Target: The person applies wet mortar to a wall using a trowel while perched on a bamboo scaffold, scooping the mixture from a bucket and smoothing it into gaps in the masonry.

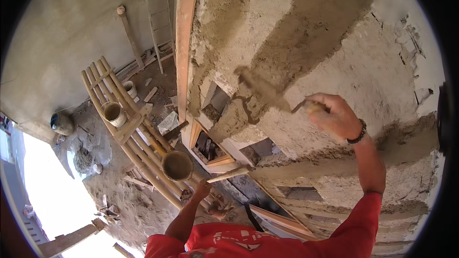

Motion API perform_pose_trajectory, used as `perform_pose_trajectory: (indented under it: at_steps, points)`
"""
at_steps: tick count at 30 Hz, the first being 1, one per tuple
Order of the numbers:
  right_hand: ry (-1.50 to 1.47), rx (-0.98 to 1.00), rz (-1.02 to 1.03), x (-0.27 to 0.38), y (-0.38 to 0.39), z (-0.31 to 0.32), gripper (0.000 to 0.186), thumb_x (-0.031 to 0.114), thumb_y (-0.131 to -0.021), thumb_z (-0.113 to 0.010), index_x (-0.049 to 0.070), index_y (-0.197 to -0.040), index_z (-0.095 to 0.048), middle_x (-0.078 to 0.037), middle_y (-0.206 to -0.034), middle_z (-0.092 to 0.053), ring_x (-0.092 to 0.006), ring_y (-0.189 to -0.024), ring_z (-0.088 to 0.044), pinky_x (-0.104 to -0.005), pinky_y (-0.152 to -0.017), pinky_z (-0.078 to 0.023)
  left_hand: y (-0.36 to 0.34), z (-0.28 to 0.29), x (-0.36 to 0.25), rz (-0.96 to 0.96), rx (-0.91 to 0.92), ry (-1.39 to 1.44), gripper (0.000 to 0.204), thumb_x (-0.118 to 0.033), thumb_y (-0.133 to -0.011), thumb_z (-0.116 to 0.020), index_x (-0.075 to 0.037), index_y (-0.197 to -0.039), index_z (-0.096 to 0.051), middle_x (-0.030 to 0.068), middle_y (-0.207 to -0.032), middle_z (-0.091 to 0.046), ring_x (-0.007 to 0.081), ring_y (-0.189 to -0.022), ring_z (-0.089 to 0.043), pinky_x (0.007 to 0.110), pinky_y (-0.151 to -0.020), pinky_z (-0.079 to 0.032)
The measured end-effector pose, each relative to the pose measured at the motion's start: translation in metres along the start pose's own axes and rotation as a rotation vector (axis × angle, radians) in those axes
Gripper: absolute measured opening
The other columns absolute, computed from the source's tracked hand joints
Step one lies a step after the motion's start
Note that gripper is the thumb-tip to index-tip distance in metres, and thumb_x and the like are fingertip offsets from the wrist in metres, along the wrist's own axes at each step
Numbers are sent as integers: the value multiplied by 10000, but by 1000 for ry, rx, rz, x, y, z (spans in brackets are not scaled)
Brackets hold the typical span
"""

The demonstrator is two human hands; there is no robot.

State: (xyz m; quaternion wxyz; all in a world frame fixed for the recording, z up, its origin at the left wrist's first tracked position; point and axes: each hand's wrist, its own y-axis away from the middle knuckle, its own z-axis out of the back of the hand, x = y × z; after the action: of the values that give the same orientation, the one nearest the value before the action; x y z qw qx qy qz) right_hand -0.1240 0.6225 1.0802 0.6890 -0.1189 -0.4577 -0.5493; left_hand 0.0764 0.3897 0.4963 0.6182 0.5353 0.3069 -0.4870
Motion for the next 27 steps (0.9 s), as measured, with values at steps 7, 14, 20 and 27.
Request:
perform_pose_trajectory:
  at_steps: [7, 14, 20, 27]
  points:
    - [483, -796, 356, 39, 44, 54, 408, 126, -906, -601, -9, -1285, -538, -12, -799, -547, -72, -612, -502, -234, -513, -432, 20, 16, 15, 158, -32, -39, 460, -254, -844, -610, -11, -1234, -582, 225, -1027, -677, 382, -991, -644, 443, -858, -497]
    - [212, 201, 101, -67, -60, -112, 318, 135, -836, -656, -6, -1110, -582, -67, -769, -582, -131, -648, -545, -292, -601, -475, 20, -15, 51, 213, -71, 43, 473, -270, -841, -597, 13, -1219, -578, 237, -1022, -682, 384, -1009, -643, 440, -886, -494]
    - [600, 482, 142, -313, -166, -365, 387, 221, -851, -642, 4, -1164, -573, -241, -952, -652, -364, -910, -651, -477, -769, -529, 20, -85, 85, 388, 136, 154, 412, -275, -880, -566, 9, -1176, -609, 229, -1231, -599, 369, -1093, -604, 444, -924, -480]
    - [1033, 627, 203, -473, -312, -587, 343, 222, -929, -535, 24, -1208, -557, -240, -963, -649, -372, -911, -657, -502, -750, -560, 34, -137, 197, 377, 138, 264, 523, -285, -863, -618, -26, -1306, -515, 243, -1170, -616, 379, -1070, -614, 457, -890, -487]
